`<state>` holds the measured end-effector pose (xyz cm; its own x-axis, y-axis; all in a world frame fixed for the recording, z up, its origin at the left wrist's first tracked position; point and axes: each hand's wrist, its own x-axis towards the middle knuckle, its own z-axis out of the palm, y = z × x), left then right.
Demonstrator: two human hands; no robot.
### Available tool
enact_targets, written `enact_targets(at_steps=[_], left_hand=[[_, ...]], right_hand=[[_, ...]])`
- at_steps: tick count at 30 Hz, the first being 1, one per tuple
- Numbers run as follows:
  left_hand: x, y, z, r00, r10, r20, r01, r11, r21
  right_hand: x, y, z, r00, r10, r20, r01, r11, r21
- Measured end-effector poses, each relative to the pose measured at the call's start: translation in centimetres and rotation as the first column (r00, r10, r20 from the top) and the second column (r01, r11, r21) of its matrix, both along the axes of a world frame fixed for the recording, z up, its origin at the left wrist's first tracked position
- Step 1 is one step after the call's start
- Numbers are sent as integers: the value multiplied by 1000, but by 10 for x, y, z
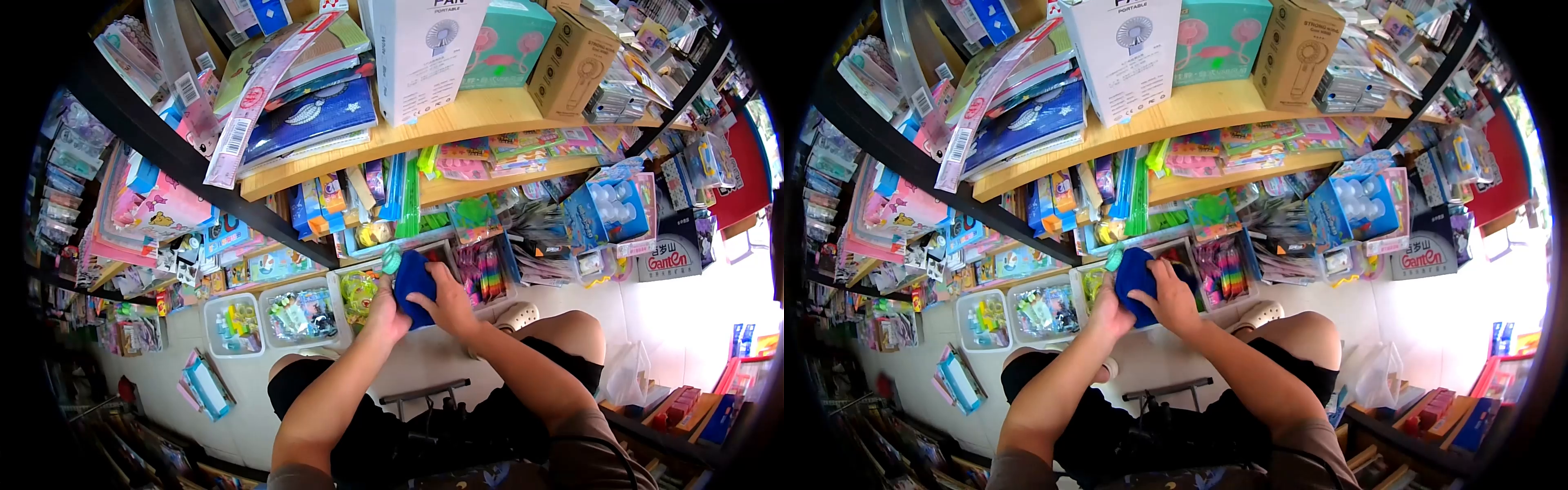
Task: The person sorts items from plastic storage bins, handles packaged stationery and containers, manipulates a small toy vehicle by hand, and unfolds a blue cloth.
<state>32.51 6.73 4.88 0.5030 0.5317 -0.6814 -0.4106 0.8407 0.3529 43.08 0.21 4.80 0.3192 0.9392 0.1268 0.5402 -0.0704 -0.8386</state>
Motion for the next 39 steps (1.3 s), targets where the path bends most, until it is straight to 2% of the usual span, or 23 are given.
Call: enact_targets(at_steps=[1,4,5,9,12,15,17,19,23,26,28,30,31,32,34,37,39], left_hand=[[-3,1,-8,995,50,82,-50,999,-11],[-12,10,-10,999,14,38,-13,1000,-25],[-12,7,-8,997,23,75,-21,1000,-21],[-16,7,-9,998,28,63,-28,1000,-14],[-17,8,-17,994,13,106,-15,1000,13],[-16,9,-16,990,46,130,-47,999,4],[-17,12,-13,988,84,130,-82,996,-21],[-17,12,-2,988,88,126,-94,995,42],[-18,14,0,994,54,92,-61,996,69],[-19,16,-6,997,22,68,-24,1000,20],[-15,13,-7,999,26,45,-27,999,26],[-11,10,-6,999,21,47,-24,998,50],[-8,8,-5,998,14,61,-19,997,70],[-7,7,-4,997,7,74,-14,996,90],[-7,5,-7,993,-28,111,16,994,111],[-5,2,-9,989,-18,149,-2,991,135],[-4,2,-16,988,14,152,-46,978,203]], right_hand=[[4,3,0,1000,9,6,-9,1000,22],[13,9,9,953,-10,-302,2,1000,-26],[13,9,10,919,-31,-393,20,999,-32],[18,9,-5,682,-67,-728,15,997,-78],[19,10,-14,498,-153,-853,98,988,-120],[23,10,-15,319,-329,-889,208,939,-273],[29,13,-15,225,-338,-914,290,919,-268],[36,16,-11,159,-337,-928,348,899,-266],[40,15,-4,181,-292,-939,328,918,-223],[34,14,0,348,-264,-900,260,949,-178],[25,13,6,529,-218,-820,218,969,-117],[14,10,2,744,-136,-654,148,988,-38],[14,7,-6,953,-89,-288,88,996,-17],[10,3,-10,973,-72,-221,64,997,-44],[10,3,-10,973,-121,-197,96,986,-135],[16,5,-8,960,-143,-242,107,982,-158],[11,-1,2,989,-82,-125,62,986,-156]])
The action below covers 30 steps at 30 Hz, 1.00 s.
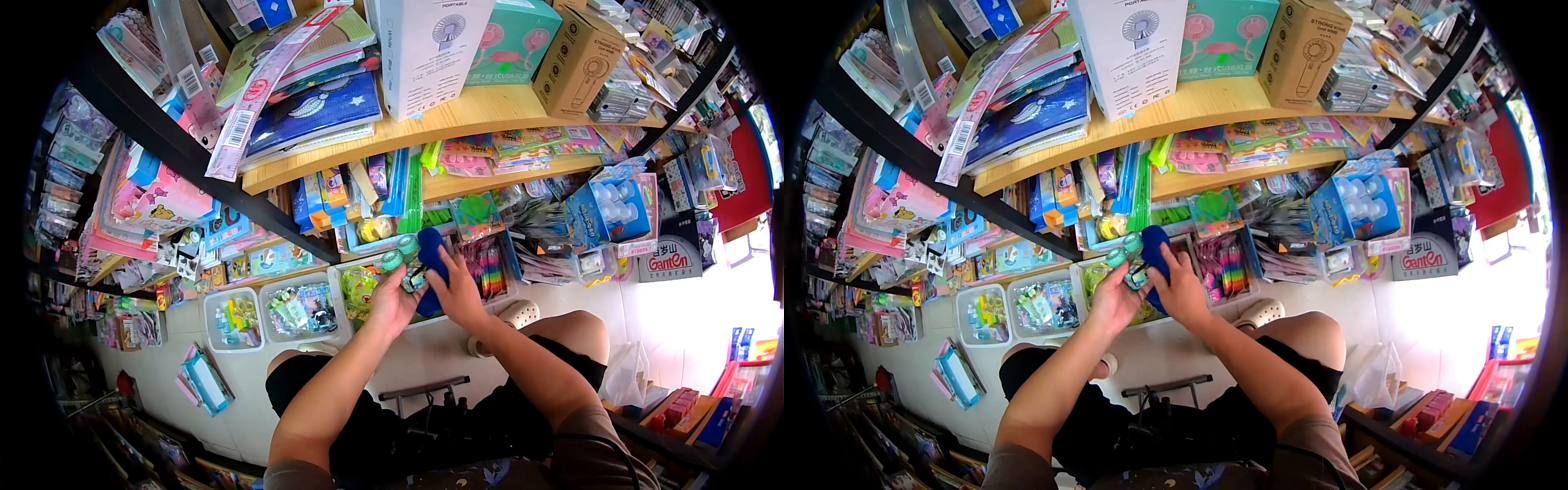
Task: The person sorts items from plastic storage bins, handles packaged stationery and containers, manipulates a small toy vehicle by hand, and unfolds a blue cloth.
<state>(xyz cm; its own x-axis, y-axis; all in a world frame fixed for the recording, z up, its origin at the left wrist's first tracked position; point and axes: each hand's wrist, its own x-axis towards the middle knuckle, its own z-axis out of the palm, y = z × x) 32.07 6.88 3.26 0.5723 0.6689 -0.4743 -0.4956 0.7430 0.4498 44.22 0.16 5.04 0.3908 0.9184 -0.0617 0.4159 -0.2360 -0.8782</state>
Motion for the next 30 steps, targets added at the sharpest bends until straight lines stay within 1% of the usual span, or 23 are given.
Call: enact_targets(at_steps=[1,2,3,4,5,6,7,9,10,12,13,14,15,16,19,20,22,25,28,30], left_hand=[[-1,1,-2,1000,11,-5,-11,1000,0],[-2,3,-5,1000,23,-9,-23,1000,0],[-3,4,-7,999,35,-14,-35,999,-1],[-2,3,-9,995,62,-79,-62,998,-1],[-2,2,-10,993,71,-96,-72,997,-6],[-3,0,-8,990,80,-114,-82,997,-11],[-2,-2,-6,987,87,-133,-89,996,-16],[-5,1,-5,993,33,-115,-31,999,22],[-6,2,-4,994,7,-107,-2,999,42],[-7,4,6,993,-28,-114,28,1000,-1],[-7,5,12,992,-44,-117,42,999,-23],[-6,6,15,977,-84,-197,90,996,20],[-7,7,17,972,-125,-199,126,992,-7],[-9,10,20,966,-165,-199,162,986,-34],[-8,13,19,928,-301,-220,283,953,-110],[-7,12,18,910,-347,-228,323,937,-136],[-5,10,21,909,-348,-228,311,933,-182],[-2,7,18,917,-334,-218,288,933,-216],[1,4,18,929,-305,-211,256,939,-229],[1,2,20,935,-285,-209,238,945,-223]], right_hand=[[-3,-3,3,998,34,60,-34,999,-5],[-7,-6,-8,994,47,96,-57,993,102],[-10,-9,-7,987,78,143,-97,987,129],[-14,-11,-6,976,108,191,-138,979,153],[-16,-13,-3,962,136,239,-180,968,175],[-15,-13,1,968,134,211,-167,976,143],[-14,-12,1,972,121,202,-156,974,166],[-9,-9,1,978,90,186,-130,968,214],[-6,-6,-2,989,36,145,-69,971,230],[0,1,-12,996,-67,58,50,966,255],[2,3,-16,993,-75,-89,93,971,221],[5,5,-19,969,-86,-233,130,975,180],[8,8,-16,922,-100,-373,161,978,135],[12,8,-9,872,-112,-477,145,989,34],[15,4,-2,904,-1,-428,22,999,43],[14,2,-1,880,17,-475,-8,1000,22],[12,0,1,824,48,-565,-66,998,-11],[20,2,-9,888,37,-459,-52,998,-20],[22,2,-19,928,63,-368,-48,998,50],[20,1,-20,976,82,-203,-57,990,126]])
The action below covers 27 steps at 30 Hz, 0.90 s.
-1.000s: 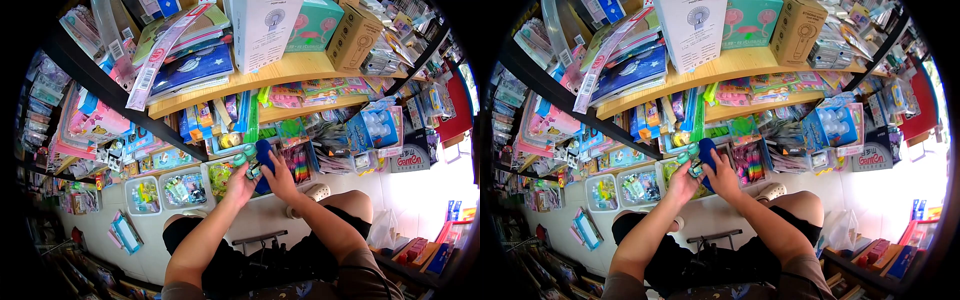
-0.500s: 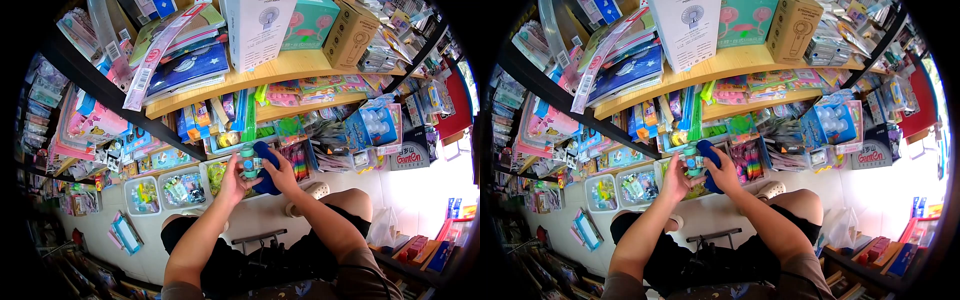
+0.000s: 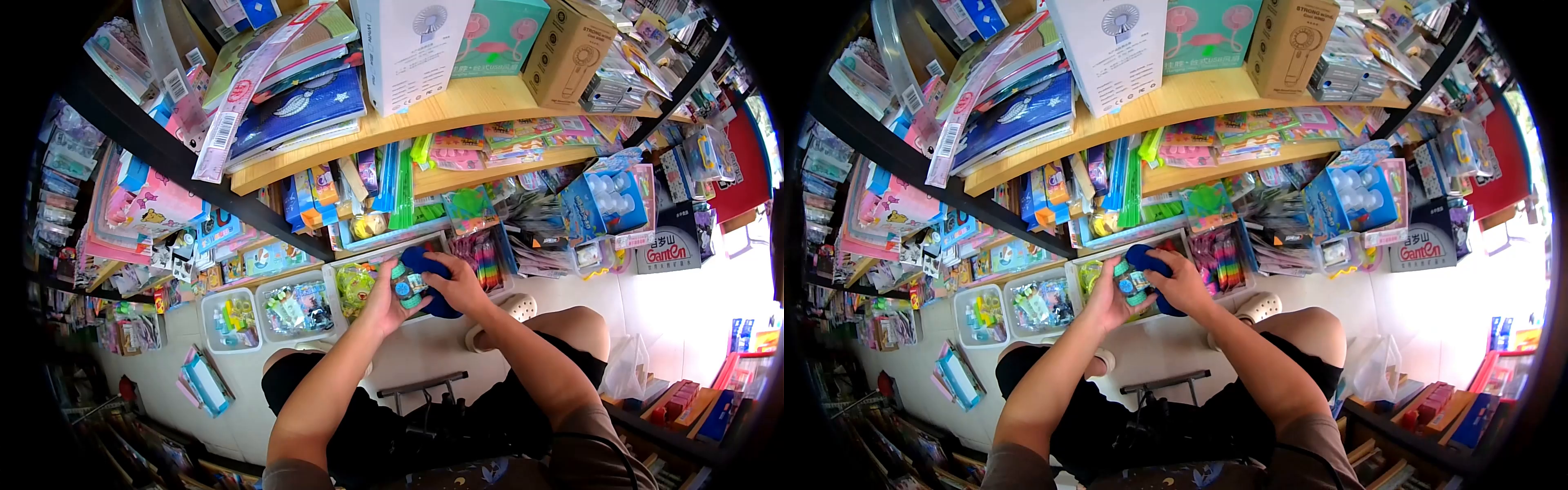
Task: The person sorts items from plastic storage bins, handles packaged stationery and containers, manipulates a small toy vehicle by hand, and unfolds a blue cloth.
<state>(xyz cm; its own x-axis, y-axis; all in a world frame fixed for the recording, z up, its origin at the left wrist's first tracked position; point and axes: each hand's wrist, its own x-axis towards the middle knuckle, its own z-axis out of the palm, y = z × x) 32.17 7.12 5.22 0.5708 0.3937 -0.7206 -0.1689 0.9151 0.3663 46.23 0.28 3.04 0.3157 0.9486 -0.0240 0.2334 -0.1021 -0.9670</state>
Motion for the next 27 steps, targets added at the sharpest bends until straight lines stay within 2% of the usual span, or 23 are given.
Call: enact_targets(at_steps=[1,4,5,6,8,11,12,14,15,16,19,20,23,27], left_hand=[[0,-1,1,1000,7,4,-7,1000,8],[-1,0,-6,999,24,45,-25,999,28],[-2,1,-8,998,30,63,-32,999,33],[1,-1,8,999,48,-9,-48,998,50],[-2,1,1,996,83,6,-84,996,40],[-2,3,3,994,108,16,-109,993,38],[-4,4,1,993,111,31,-112,994,21],[-3,6,0,985,172,28,-171,985,-34],[-4,7,3,986,151,69,-148,988,-50],[-6,8,5,985,131,111,-124,990,-66],[-4,8,16,983,110,148,-101,993,-63],[-5,9,15,981,108,160,-101,993,-53],[-10,10,9,980,103,169,-105,994,7],[-10,12,11,993,60,102,-74,988,139]], right_hand=[[-2,-1,1,997,-4,83,1,999,42],[-12,-10,25,935,0,354,-7,1000,19],[-16,-12,25,926,14,376,-35,998,50],[-20,-14,25,917,27,398,-65,995,80],[-26,-17,23,888,62,456,-128,985,116],[-24,-15,14,893,14,449,-87,986,142],[-21,-11,18,924,-17,381,-19,996,92],[-12,-2,2,969,-117,217,99,991,90],[-10,2,-5,977,-167,132,157,984,81],[-10,5,-13,982,-183,-36,183,983,-13],[-10,0,-3,862,-185,-472,63,963,-262],[-12,1,-1,836,-201,-510,44,952,-304],[-14,3,16,632,-272,-726,16,941,-338],[-14,2,19,678,-178,-713,-17,966,-258]])
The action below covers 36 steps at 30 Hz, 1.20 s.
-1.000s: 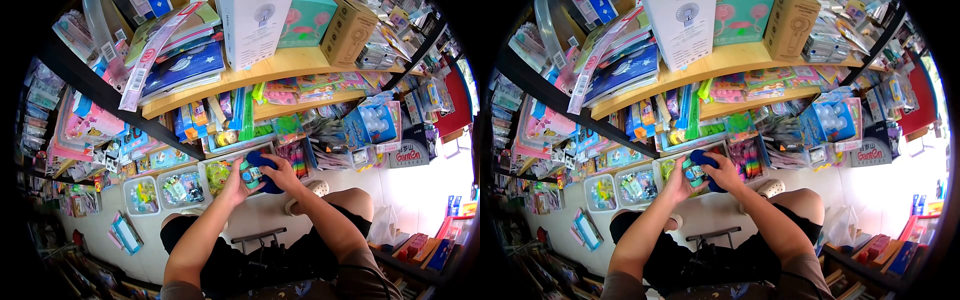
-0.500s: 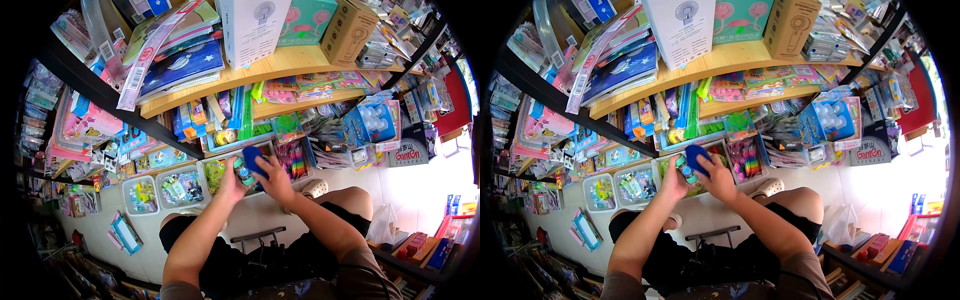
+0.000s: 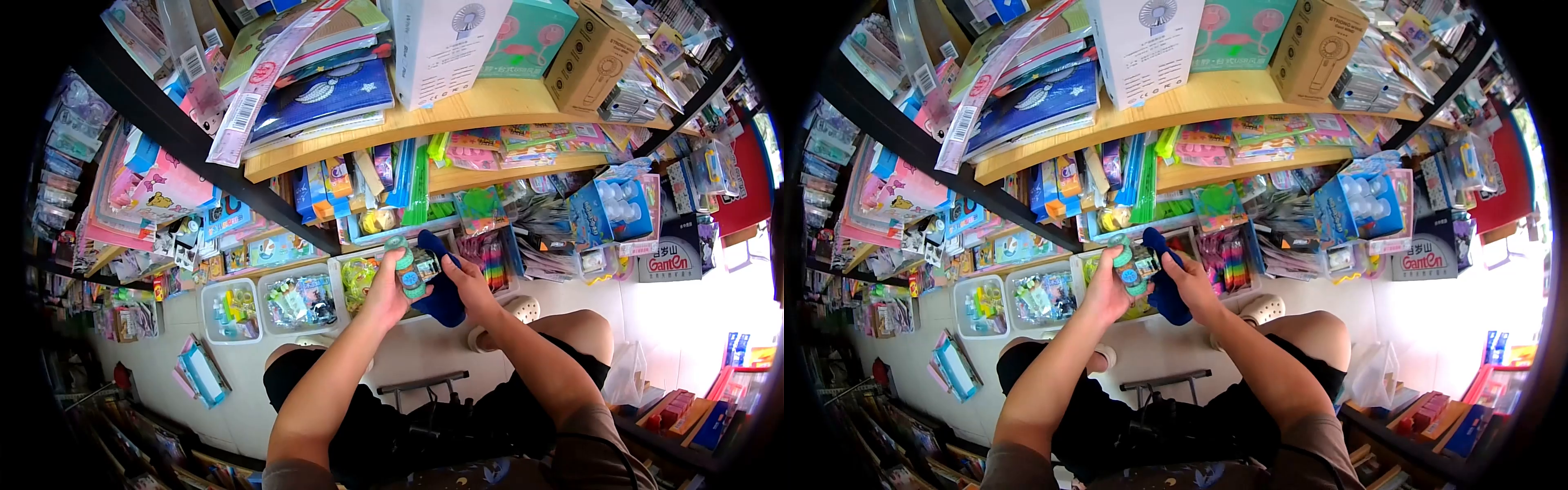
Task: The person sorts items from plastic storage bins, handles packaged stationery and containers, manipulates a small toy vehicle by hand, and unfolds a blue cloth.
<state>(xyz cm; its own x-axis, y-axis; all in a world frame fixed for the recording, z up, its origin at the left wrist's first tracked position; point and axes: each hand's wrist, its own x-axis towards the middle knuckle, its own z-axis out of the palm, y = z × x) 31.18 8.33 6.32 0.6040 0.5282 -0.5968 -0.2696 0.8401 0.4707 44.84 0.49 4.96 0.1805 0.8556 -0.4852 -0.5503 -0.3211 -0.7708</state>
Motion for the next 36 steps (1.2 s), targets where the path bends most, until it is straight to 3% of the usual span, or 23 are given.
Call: enact_targets(at_steps=[8,12,13,15,18,20,23,26,27,30,34,36], left_hand=[[-5,1,-7,980,163,-115,-128,957,260],[-15,10,-2,977,213,-29,-201,952,232],[-16,11,-7,971,233,-52,-214,945,249],[-20,17,-21,978,206,27,-208,957,202],[-23,18,-29,981,165,105,-180,972,149],[-23,16,-23,974,143,178,-161,983,91],[-19,13,-21,983,84,161,-114,976,185],[-14,10,-18,987,-14,160,-28,965,260],[-10,7,-14,989,-26,146,-18,957,289],[-4,4,-13,983,-131,129,73,922,380],[5,1,-8,975,-180,130,103,885,454],[5,3,-9,973,-180,144,89,869,486]], right_hand=[[4,-9,16,986,92,142,-109,987,117],[16,-14,7,966,6,258,-67,971,230],[18,-14,9,888,-16,459,-93,972,213],[20,-13,15,612,-53,789,-123,979,162],[16,-21,7,392,-44,919,-255,955,154],[17,-26,7,465,69,883,-312,946,91],[14,-30,19,595,175,785,-311,950,24],[12,-29,-7,708,119,696,-364,906,215],[9,-30,6,755,164,635,-358,914,190],[6,-32,16,755,276,595,-376,926,46],[6,-32,13,807,210,552,-270,962,28],[5,-33,6,772,156,616,-220,975,29]])
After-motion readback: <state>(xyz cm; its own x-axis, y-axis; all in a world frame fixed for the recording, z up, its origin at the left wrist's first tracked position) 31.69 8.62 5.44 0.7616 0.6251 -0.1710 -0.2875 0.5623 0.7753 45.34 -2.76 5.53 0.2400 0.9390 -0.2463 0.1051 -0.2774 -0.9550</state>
